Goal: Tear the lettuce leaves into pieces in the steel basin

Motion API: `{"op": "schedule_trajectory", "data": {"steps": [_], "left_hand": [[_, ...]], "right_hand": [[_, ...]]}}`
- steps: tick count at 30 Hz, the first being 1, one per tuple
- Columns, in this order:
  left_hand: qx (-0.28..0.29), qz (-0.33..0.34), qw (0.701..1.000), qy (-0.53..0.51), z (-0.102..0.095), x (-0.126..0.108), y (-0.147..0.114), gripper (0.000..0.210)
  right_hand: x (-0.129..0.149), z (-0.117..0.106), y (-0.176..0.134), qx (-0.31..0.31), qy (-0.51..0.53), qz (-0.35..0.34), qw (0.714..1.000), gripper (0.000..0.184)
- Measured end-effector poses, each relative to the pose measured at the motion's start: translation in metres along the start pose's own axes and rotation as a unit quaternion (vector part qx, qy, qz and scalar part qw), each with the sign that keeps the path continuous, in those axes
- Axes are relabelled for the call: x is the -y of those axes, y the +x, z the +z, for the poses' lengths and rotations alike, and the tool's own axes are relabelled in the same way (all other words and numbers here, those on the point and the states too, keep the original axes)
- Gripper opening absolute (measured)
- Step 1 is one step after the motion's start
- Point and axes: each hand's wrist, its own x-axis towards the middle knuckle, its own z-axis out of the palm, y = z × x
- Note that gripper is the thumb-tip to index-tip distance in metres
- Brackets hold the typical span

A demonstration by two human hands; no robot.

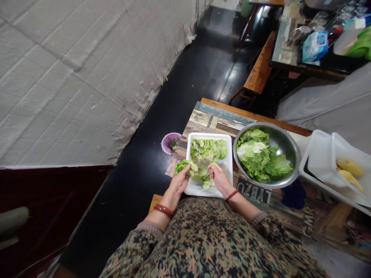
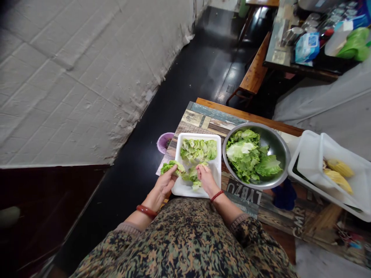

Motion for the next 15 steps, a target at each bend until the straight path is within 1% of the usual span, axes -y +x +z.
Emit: {"op": "schedule_trajectory", "data": {"steps": [1,2,3,4,5,6,7,10,13,14,15], "left_hand": [[-0.006,0.001,1.000,-0.004,-0.002,-0.005,-0.001,0.020],[-0.009,0.005,1.000,-0.006,-0.005,-0.009,-0.001,0.018],[-0.009,0.009,1.000,-0.005,-0.007,-0.013,-0.002,0.017],[-0.005,0.010,1.000,0.000,-0.009,-0.016,-0.003,0.016],[0.001,0.008,1.000,0.004,-0.010,-0.018,-0.004,0.017],[0.006,0.004,1.000,0.007,-0.010,-0.018,-0.005,0.017],[0.007,-0.001,1.000,0.006,-0.010,-0.017,-0.006,0.018],[-0.002,-0.020,1.000,0.003,-0.006,-0.010,-0.007,0.020],[0.000,-0.034,0.999,0.010,0.000,-0.003,-0.008,0.026],[0.003,-0.035,0.999,0.013,0.001,-0.002,-0.008,0.028],[0.004,-0.035,0.999,0.015,0.002,-0.001,-0.008,0.030]], "right_hand": [[0.000,-0.007,0.001,0.036,-0.031,-0.006,0.999,0.035],[0.002,-0.014,0.002,0.081,-0.088,-0.028,0.992,0.030],[0.003,-0.021,0.004,0.127,-0.161,-0.062,0.977,0.026],[0.006,-0.027,0.008,0.162,-0.233,-0.100,0.954,0.022],[0.009,-0.030,0.012,0.181,-0.293,-0.136,0.929,0.021],[0.012,-0.030,0.018,0.183,-0.337,-0.166,0.909,0.021],[0.016,-0.028,0.024,0.171,-0.367,-0.186,0.895,0.022],[0.029,-0.009,0.045,0.108,-0.438,-0.204,0.869,0.030],[0.040,0.016,0.061,0.069,-0.524,-0.193,0.827,0.038],[0.042,0.022,0.064,0.064,-0.543,-0.180,0.818,0.044],[0.043,0.026,0.066,0.060,-0.551,-0.167,0.815,0.049]]}}
